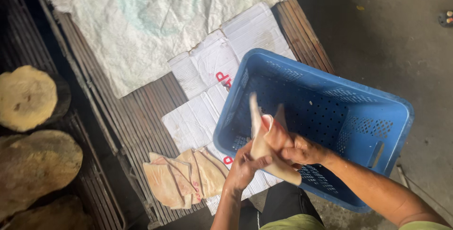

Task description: The person takes large, pale sheets of animal skin from a blue basket and hangs them one by one over a metal drying rack. The person repeats this process for several pieces of skin.

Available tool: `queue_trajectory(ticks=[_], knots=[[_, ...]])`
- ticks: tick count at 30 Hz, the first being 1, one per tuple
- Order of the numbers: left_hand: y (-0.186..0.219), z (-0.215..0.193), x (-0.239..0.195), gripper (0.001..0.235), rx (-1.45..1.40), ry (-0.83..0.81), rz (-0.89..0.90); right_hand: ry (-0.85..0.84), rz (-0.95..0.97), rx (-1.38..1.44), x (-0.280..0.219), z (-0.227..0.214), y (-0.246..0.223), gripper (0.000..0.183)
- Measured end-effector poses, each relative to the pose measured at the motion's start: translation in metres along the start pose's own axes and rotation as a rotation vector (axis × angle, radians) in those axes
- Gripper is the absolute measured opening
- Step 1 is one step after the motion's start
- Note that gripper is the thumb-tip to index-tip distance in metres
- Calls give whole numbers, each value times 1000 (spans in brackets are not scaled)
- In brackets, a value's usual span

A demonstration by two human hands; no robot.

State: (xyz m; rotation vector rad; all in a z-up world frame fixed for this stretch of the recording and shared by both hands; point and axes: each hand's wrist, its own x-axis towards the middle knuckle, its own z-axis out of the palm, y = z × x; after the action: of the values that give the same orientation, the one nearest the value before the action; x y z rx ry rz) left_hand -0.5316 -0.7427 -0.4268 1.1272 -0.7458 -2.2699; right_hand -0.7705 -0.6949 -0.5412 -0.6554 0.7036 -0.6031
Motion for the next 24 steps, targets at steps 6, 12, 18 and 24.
queue_trajectory(ticks=[6,12,18,24], knots=[[51,32,-102,62,6,43,130,-96,-222,-94,6,70,-52,44],[79,49,-240,56,401,420,222,-447,-145,-3,22,167,-66,35],[59,49,-364,51,740,694,742,-685,-10,199,72,293,-38,29],[-12,12,-435,43,845,1470,928,-796,168,374,101,435,57,24]])
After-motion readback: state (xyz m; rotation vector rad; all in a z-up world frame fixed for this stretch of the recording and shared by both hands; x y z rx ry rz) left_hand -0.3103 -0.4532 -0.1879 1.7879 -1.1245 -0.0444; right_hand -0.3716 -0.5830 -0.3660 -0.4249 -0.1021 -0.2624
